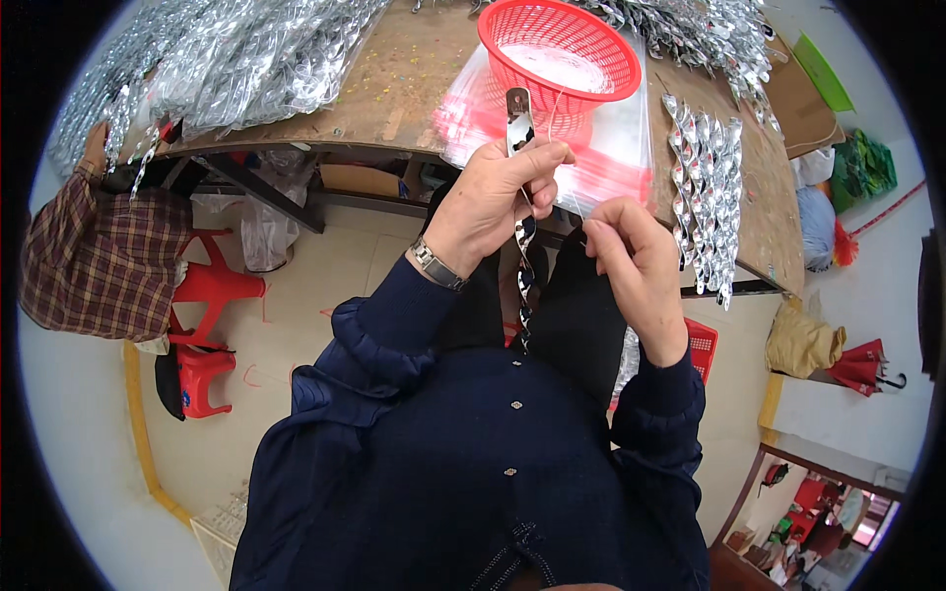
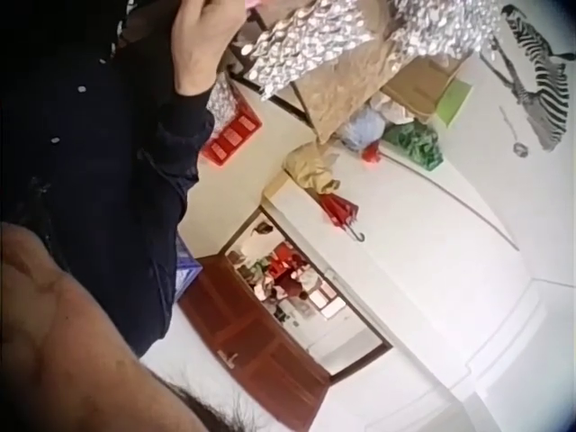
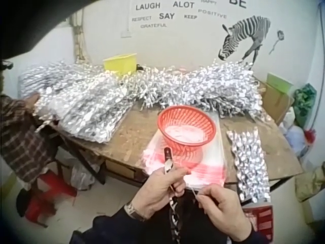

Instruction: Stringing small black and silver decorative components onto a thin wire at a workbench.

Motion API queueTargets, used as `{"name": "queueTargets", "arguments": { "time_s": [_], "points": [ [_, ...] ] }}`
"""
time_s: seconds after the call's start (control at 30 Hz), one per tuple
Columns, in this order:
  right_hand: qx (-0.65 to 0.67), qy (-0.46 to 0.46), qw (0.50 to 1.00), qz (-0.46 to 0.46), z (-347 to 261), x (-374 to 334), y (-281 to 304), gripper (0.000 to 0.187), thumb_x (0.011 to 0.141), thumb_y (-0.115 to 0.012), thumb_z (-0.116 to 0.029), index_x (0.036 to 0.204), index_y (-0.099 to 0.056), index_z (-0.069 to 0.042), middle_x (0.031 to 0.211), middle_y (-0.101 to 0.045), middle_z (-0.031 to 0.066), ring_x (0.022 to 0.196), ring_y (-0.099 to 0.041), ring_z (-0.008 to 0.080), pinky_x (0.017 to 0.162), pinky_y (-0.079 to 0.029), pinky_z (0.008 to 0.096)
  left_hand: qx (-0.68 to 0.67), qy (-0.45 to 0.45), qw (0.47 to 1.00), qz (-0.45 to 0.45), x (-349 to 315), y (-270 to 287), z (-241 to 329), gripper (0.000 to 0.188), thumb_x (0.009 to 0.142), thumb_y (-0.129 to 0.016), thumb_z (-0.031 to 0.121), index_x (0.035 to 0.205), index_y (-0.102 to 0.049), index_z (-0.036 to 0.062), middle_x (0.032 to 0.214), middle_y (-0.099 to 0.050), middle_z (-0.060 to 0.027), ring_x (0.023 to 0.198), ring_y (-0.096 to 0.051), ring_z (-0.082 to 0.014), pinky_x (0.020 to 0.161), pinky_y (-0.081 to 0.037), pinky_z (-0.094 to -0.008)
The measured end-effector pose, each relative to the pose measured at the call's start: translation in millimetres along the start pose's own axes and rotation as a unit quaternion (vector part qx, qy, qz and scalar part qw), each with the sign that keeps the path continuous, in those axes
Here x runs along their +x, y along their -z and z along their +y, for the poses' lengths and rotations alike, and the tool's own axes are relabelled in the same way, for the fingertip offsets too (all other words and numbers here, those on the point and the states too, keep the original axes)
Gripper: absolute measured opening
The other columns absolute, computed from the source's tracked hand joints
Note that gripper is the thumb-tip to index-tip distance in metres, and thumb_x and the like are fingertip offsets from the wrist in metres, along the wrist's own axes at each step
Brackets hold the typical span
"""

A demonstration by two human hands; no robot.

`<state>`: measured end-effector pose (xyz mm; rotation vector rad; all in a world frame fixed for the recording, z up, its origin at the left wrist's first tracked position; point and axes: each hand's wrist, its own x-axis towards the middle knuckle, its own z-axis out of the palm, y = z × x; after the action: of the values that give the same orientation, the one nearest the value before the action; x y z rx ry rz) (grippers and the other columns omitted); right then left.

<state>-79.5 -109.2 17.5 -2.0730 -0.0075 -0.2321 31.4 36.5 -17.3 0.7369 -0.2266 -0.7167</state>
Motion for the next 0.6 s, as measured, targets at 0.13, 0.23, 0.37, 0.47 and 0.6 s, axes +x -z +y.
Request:
{"name": "queueTargets", "arguments": {
  "time_s": [0.13,0.23,0.37,0.47,0.6],
  "points": [
    [0.007,-0.038,0.999,0.013,8.7,-16.5,3.9,0.008,0.091,-0.054,-0.007,0.086,-0.056,-0.001,0.068,-0.054,-0.001,0.058,-0.048,0.004,0.052,-0.038,0.0183,0.018,-0.014,1.0,-0.002,1.2,3.3,-0.5,0.019,0.09,-0.061,0.018,0.092,-0.06,-0.0012,0.061,-0.047,0.0012,0.057,-0.048,-0.0094,0.05,-0.038,-0.0229],
    [0.026,-0.09,0.996,0.012,14.2,-29.3,6.1,0.008,0.091,-0.054,-0.007,0.086,-0.056,-0.001,0.069,-0.054,-0.0008,0.058,-0.048,0.0042,0.052,-0.038,0.0181,0.051,-0.029,0.998,0.014,0.7,5.9,1.6,0.02,0.09,-0.06,0.017,0.094,-0.058,-0.0018,0.062,-0.047,0.0011,0.057,-0.047,-0.009,0.05,-0.037,-0.0227],
    [0.039,-0.115,0.992,0.023,23.8,-42.6,9.6,0.008,0.091,-0.053,-0.008,0.086,-0.056,-0.002,0.07,-0.054,-0.0006,0.059,-0.048,0.0042,0.053,-0.038,0.018,0.079,-0.05,0.995,0.023,0.9,13.2,1.9,0.02,0.089,-0.061,0.019,0.091,-0.061,-0.0006,0.063,-0.051,0.0003,0.053,-0.049,-0.0081,0.049,-0.041,-0.022],
    [0.039,-0.124,0.991,0.037,29.6,-49.6,13.2,0.009,0.091,-0.053,-0.008,0.086,-0.056,-0.002,0.07,-0.054,-0.0006,0.059,-0.048,0.0044,0.053,-0.038,0.018,0.081,-0.056,0.995,0.031,-1.6,14.7,0.4,0.019,0.089,-0.062,0.019,0.089,-0.064,0.0008,0.063,-0.052,0.0003,0.052,-0.049,-0.0073,0.048,-0.042,-0.022],
    [0.026,-0.142,0.989,0.029,38.1,-56.0,16.4,0.009,0.091,-0.053,-0.008,0.085,-0.055,-0.002,0.069,-0.054,-0.0005,0.059,-0.048,0.0043,0.053,-0.038,0.0182,0.108,-0.056,0.992,0.036,-6.4,12.0,-1.6,0.019,0.089,-0.061,0.019,0.089,-0.064,0.0006,0.062,-0.052,0.0013,0.052,-0.049,-0.0065,0.048,-0.039,-0.0205]
  ]
}}
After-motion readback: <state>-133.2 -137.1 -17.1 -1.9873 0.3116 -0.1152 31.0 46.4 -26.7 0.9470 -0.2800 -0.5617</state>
